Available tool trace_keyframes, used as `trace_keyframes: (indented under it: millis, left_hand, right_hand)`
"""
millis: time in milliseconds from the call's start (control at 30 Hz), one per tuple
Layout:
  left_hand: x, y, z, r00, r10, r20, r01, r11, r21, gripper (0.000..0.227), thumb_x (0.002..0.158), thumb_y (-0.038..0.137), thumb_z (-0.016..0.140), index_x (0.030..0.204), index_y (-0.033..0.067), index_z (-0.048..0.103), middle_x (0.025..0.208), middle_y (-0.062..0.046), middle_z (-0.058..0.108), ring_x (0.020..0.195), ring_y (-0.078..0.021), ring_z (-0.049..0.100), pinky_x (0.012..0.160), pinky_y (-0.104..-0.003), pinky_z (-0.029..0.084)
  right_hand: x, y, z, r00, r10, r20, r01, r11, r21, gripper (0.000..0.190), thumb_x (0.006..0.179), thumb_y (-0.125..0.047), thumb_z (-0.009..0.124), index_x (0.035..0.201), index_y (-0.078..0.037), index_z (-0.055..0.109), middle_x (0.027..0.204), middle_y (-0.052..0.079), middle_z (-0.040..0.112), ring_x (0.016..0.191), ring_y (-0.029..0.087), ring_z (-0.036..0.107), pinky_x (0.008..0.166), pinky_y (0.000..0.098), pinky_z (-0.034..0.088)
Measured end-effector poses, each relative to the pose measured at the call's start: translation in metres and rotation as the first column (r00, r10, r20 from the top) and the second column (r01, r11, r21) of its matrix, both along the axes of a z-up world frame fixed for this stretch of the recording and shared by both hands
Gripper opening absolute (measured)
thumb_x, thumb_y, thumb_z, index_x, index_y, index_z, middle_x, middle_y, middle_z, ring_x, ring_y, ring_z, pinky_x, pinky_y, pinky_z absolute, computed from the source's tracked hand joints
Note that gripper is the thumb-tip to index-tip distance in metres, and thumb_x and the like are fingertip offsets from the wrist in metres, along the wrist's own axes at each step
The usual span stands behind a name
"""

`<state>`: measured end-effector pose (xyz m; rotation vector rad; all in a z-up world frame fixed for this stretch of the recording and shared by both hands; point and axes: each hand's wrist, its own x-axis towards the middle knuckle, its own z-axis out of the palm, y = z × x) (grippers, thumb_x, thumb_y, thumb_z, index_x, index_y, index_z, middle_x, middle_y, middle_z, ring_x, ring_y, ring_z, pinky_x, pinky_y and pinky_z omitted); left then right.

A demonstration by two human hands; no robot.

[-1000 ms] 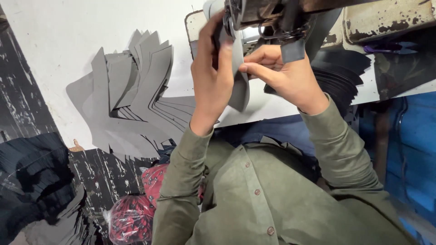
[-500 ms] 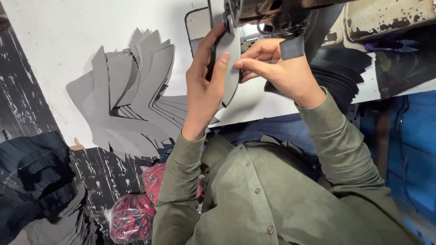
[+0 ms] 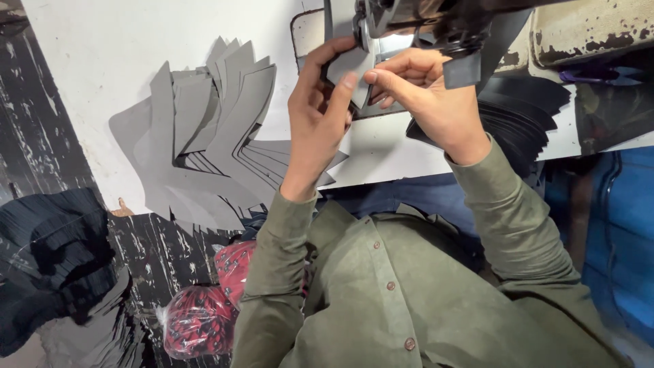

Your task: Stitching pre-cut synthetic material pieces together using an industrial sewing machine as part of the shoe manufacturing process.

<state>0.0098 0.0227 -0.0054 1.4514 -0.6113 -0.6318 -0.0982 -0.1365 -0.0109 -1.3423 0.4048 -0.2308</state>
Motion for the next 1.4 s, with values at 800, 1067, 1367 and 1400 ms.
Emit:
trace_keyframes:
  millis: [800, 1067, 1367, 1400]
  left_hand:
    - [0.011, 0.039, -0.028, 0.987, 0.158, 0.036, -0.153, 0.981, -0.12, 0.051, 0.115, 0.018, 0.058, 0.16, 0.0201, 0.035, 0.102, 0.003, 0.062, 0.076, -0.0036, 0.055, 0.06, -0.022, 0.047]
    - [0.038, 0.168, -0.029, 0.38, -0.197, 0.904, -0.759, 0.492, 0.426, 0.044, 0.076, 0.029, 0.083, 0.11, 0.0089, 0.063, 0.103, -0.018, 0.068, 0.092, -0.0384, 0.065, 0.079, -0.041, 0.052]
    - [0.002, 0.14, 0.017, 0.85, 0.418, -0.321, -0.414, 0.906, 0.082, 0.018, 0.099, 0.008, 0.068, 0.114, -0.0007, 0.064, 0.094, -0.01, 0.073, 0.082, -0.0213, 0.07, 0.065, -0.032, 0.055]
    - [-0.011, 0.127, 0.013, 0.852, 0.41, -0.324, -0.407, 0.91, 0.08, 0.018, 0.099, 0.008, 0.068, 0.114, -0.0007, 0.064, 0.094, -0.01, 0.073, 0.082, -0.0213, 0.07, 0.065, -0.032, 0.055]
  right_hand:
    - [-0.152, -0.05, -0.078, 0.924, -0.337, -0.18, -0.095, 0.254, -0.962, 0.035, 0.084, -0.018, 0.091, 0.093, 0.004, 0.066, 0.088, 0.014, 0.064, 0.078, 0.033, 0.06, 0.068, 0.0383, 0.048]
    - [-0.122, -0.039, -0.013, 0.856, -0.45, -0.254, 0.129, 0.663, -0.738, 0.025, 0.103, -0.01, 0.082, 0.099, 0.008, 0.065, 0.082, 0.006, 0.06, 0.075, 0.009, 0.052, 0.066, 0.0259, 0.04]
    - [-0.073, 0.018, 0.03, 0.954, -0.111, -0.278, -0.006, 0.922, -0.388, 0.016, 0.099, -0.01, 0.072, 0.11, 0.002, 0.074, 0.091, 0.002, 0.075, 0.078, 0.004, 0.068, 0.069, 0.0217, 0.053]
    - [-0.065, 0.028, 0.034, 0.953, -0.119, -0.28, 0.0, 0.921, -0.39, 0.016, 0.099, -0.01, 0.072, 0.11, 0.002, 0.074, 0.091, 0.002, 0.075, 0.078, 0.004, 0.068, 0.069, 0.0217, 0.053]
